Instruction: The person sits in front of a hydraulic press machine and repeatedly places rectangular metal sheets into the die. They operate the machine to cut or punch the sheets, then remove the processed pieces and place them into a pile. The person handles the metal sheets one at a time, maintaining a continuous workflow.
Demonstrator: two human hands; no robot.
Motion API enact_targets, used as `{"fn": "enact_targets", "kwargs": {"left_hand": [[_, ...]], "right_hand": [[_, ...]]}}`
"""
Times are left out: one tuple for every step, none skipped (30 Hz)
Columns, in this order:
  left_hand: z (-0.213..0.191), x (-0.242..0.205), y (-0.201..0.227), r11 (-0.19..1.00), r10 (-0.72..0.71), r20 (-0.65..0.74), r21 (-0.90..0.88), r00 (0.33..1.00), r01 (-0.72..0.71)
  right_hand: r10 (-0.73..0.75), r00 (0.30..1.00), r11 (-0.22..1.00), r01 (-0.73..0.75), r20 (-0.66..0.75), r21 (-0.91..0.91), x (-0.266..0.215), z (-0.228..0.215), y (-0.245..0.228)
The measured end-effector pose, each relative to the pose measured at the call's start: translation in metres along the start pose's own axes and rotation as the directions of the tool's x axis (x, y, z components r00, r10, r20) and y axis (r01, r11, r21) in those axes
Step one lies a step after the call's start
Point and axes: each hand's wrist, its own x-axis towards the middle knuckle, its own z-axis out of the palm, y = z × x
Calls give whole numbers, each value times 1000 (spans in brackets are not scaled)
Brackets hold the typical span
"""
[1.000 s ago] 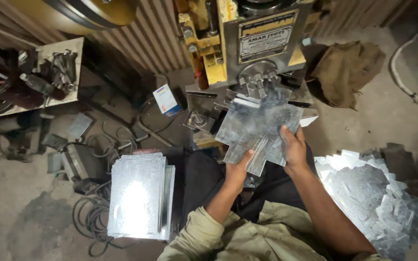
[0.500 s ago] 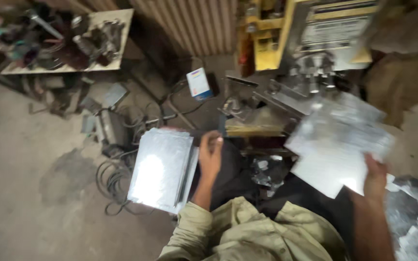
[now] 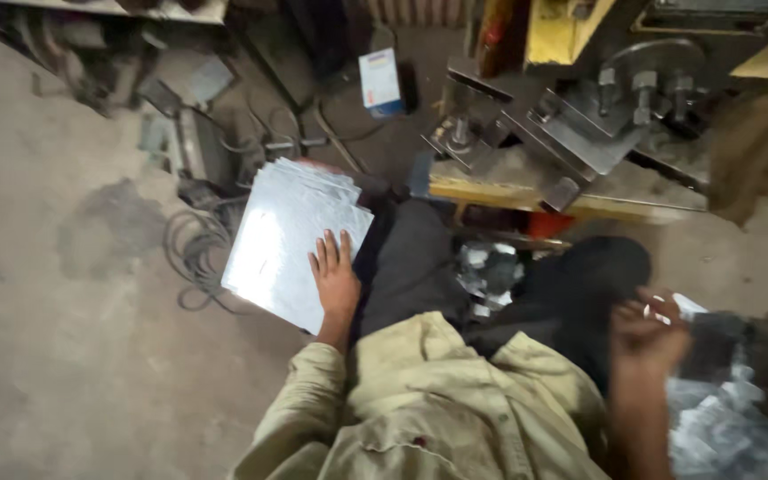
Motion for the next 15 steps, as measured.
{"fn": "enact_targets", "kwargs": {"left_hand": [[-2,0,6,998,43,-9,45,999,-42],[-9,-1,13,996,85,6,14,996,-85],[-22,-2,21,992,128,18,-19,992,-127],[-40,-4,28,984,175,28,-46,984,-174],[-61,-9,41,971,195,41,-152,980,-186],[-83,-6,53,946,225,36,-249,974,-209],[-106,-5,66,911,255,30,-344,967,-229],[-128,-6,78,877,252,-23,-418,967,-239],[-147,-11,88,836,246,-73,-489,967,-249],[-162,-14,94,764,216,-91,-605,972,-226],[-172,-18,98,676,185,-98,-710,978,-199],[-176,-15,101,578,146,-99,-799,984,-166],[-172,-3,107,412,142,-18,-908,990,-75],[-164,7,113,239,140,78,-970,987,42],[-159,15,115,62,157,175,-984,972,167]], "right_hand": [[5,972,999,-17,234,47,2,10,16],[22,995,1000,-21,101,-5,-2,18,34],[22,989,1000,-20,147,-18,-6,27,49],[25,981,1000,-20,191,-24,-11,35,64],[53,983,995,-38,174,-89,-20,47,72],[72,984,989,-49,165,-136,-27,62,82],[86,966,981,-40,245,-189,-39,73,90],[86,946,974,-13,313,-228,-51,82,97],[110,941,939,8,321,-345,-59,91,101],[127,939,890,33,318,-454,-68,96,103],[146,940,828,54,308,-558,-74,99,102],[104,907,788,174,407,-590,-75,103,101],[71,863,736,293,501,-610,-76,103,101],[66,807,673,399,587,-623,-78,99,102],[82,840,657,359,536,-663,-78,91,101]]}}
